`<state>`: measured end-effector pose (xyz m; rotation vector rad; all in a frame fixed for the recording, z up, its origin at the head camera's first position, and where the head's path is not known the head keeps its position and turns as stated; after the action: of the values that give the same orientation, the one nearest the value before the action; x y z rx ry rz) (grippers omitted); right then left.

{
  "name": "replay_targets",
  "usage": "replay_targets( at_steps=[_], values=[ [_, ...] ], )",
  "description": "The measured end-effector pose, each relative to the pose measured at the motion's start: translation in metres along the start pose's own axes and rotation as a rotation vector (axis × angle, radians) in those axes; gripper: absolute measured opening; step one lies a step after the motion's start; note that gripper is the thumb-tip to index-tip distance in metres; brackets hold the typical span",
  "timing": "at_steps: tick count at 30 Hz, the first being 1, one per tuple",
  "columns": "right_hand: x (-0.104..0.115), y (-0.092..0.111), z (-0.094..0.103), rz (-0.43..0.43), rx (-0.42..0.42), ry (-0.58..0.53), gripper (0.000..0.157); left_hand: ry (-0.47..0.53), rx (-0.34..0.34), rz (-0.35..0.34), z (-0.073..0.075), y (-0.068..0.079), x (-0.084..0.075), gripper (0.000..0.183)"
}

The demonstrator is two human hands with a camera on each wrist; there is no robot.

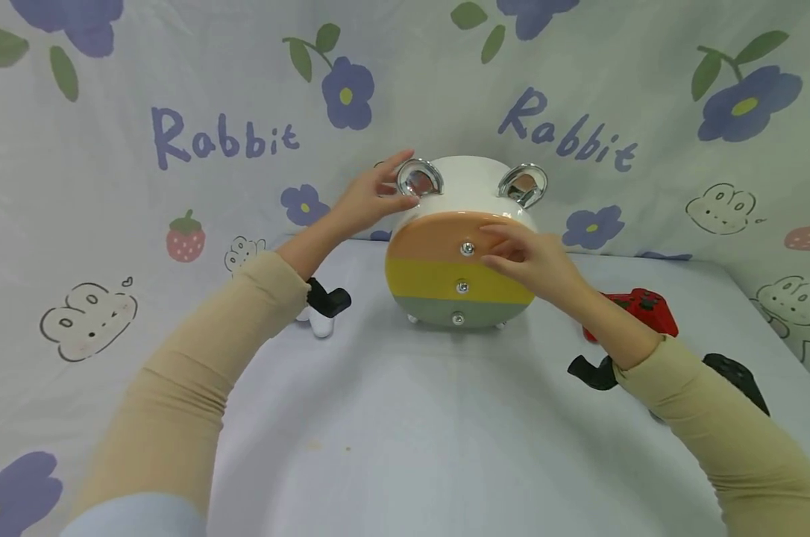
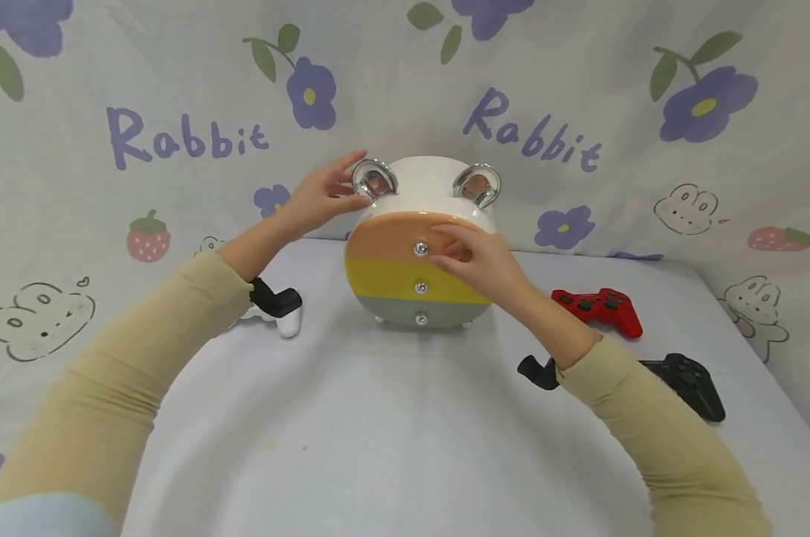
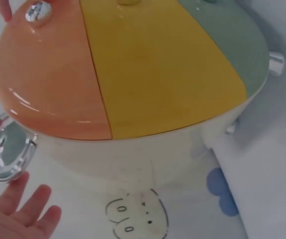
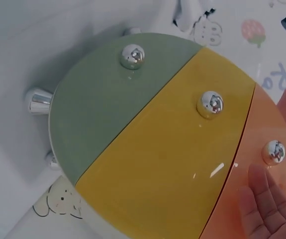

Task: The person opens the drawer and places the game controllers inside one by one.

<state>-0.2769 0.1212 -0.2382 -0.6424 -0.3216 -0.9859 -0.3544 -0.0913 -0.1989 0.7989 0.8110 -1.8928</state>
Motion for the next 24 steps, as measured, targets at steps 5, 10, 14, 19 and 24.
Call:
replay_targets(
  at_steps=[5, 10, 14, 19, 24],
  values=[
    [0.005, -0.007, -0.008, 0.013, 0.018, -0.025, 0.042, 0.063, 0.021, -0.019, -0.005, -0.006, 0.004, 0.078],
    [0.008, -0.012, -0.015, -0.01, 0.031, -0.082, 0.044, 0.099, 0.034, -0.017, -0.01, -0.012, 0.008, 0.082],
    [0.008, -0.014, -0.018, -0.001, 0.005, -0.08, 0.043, 0.113, 0.025, -0.013, -0.012, -0.013, 0.011, 0.081],
    [0.009, -0.018, -0.023, -0.002, -0.015, -0.057, 0.04, 0.159, 0.031, -0.005, -0.013, -0.013, 0.012, 0.08],
    [0.012, -0.021, -0.029, 0.06, -0.043, -0.012, 0.028, 0.184, 0.048, 0.005, -0.013, -0.013, 0.011, 0.082]
  ],
)
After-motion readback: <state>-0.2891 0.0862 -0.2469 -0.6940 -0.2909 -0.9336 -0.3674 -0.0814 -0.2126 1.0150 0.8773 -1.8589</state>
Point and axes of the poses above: each hand's wrist, its own y-axis away from the middle knuckle, its own z-axis out of the back of the hand, x = y × z, the point moved 7 cm from there along -y, towards the middle knuckle, and after that the axes turned 7 degrees about y, right-handed, at the moved point
